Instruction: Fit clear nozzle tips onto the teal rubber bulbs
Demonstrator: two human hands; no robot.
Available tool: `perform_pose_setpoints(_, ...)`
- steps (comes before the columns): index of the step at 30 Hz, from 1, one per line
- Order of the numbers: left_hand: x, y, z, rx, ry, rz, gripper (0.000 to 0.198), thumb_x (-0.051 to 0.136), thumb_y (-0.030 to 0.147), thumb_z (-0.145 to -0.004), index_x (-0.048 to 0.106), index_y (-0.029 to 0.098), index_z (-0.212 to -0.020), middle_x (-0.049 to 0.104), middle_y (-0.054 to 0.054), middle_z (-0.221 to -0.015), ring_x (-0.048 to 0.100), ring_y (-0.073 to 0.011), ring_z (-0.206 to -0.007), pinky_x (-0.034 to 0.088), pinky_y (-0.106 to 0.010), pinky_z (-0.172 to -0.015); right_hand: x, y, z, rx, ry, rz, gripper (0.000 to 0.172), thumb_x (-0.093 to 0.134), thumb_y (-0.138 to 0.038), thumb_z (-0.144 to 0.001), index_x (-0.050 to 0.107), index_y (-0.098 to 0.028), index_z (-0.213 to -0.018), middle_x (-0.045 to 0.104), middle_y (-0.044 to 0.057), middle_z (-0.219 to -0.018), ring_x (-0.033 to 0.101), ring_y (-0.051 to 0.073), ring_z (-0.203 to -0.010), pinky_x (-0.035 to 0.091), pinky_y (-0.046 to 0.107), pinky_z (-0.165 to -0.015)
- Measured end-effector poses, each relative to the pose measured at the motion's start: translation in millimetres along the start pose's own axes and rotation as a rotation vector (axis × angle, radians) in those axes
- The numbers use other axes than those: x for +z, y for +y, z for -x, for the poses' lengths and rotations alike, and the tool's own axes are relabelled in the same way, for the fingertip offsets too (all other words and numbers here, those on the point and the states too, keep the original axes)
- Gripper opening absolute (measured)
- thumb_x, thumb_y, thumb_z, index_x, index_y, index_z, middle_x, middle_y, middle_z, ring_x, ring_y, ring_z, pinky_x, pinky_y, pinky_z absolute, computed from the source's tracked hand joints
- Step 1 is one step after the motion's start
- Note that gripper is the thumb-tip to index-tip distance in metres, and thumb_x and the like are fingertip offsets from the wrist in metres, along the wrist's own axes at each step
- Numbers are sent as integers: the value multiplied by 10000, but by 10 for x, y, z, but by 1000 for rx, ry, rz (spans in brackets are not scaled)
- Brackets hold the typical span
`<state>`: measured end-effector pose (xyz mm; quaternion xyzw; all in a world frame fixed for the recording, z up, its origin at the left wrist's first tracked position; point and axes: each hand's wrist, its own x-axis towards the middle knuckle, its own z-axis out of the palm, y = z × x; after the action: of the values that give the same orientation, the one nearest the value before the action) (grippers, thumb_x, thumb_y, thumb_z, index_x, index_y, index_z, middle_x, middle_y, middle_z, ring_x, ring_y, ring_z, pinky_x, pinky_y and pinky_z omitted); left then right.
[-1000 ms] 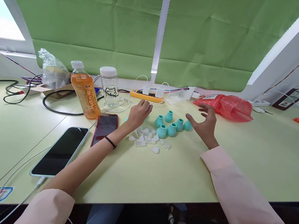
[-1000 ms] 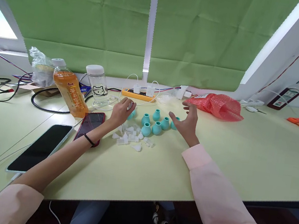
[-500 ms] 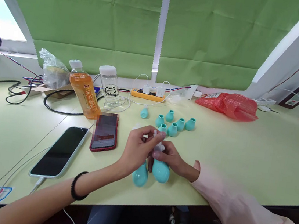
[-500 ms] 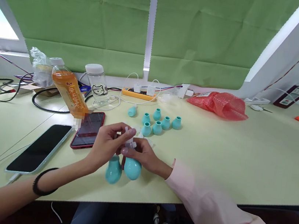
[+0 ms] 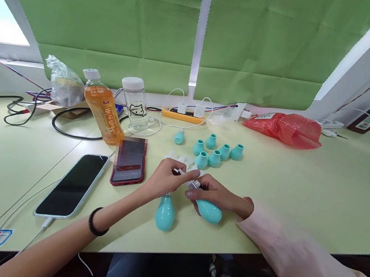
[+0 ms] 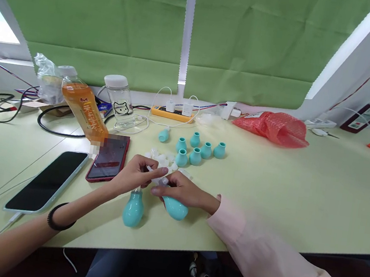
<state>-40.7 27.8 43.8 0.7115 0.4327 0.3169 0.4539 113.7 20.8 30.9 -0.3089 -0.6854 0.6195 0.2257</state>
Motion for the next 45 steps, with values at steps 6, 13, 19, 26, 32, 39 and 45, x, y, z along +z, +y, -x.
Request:
perform_pose_setpoints(6,-9,-63,-21,51,-4,-83,424,544,415,-662,299,159,-428,265,71,-378,299,-38,-342,189,-183,-351,5,-33,7,34,3,82,327,527,-406,-712,490,-133,-537,496,-31,-479,455,63,-441,368,198,-437)
perform_pose_setpoints(13,-20,-66,-17,111,3,-139,412,525,422,-677,333,151,-431,276,63,-416,292,-38,-368,178,-196,-372,-8,20,-2,-1,29,147,306,534,-395,-708,490,-135,-555,497,-30,-487,465,73,-453,359,204,-445)
perform_pose_setpoints(19,-13,-95,-37,194,84,-167,422,495,367,-707,265,156,-423,254,57,-447,242,-52,-438,194,-207,-420,18,20,-5,32,56,124,319,525,-399,-709,477,-137,-534,484,-28,-475,457,77,-448,354,210,-454)
perform_pose_setpoints(26,44,-127,-22,237,225,-194,418,554,267,-652,205,168,-443,208,64,-460,218,-61,-468,192,-211,-441,15,83,-29,115,112,130,318,531,-399,-697,490,-135,-524,457,-33,-467,431,72,-441,336,209,-452)
perform_pose_setpoints(32,-5,-170,-50,74,188,-132,366,540,397,-661,351,164,-451,265,71,-416,290,-55,-385,212,-198,-393,-60,106,-63,95,296,93,313,557,-419,-660,479,-143,-534,473,-30,-466,445,80,-437,346,214,-446)
perform_pose_setpoints(39,-79,-358,-172,-57,112,-67,289,585,429,-613,485,158,-608,411,75,-447,392,-61,-327,282,-181,-347,-95,81,-76,57,427,2,359,557,-474,-640,483,-141,-526,496,-16,-453,468,93,-415,373,233,-439)
perform_pose_setpoints(45,-80,-431,-205,-122,114,-34,298,606,261,-603,539,159,-876,391,97,-446,387,-57,-307,320,-171,-334,-100,97,-88,47,452,-8,370,540,-484,-650,480,-141,-523,477,-16,-450,464,95,-416,372,236,-442)
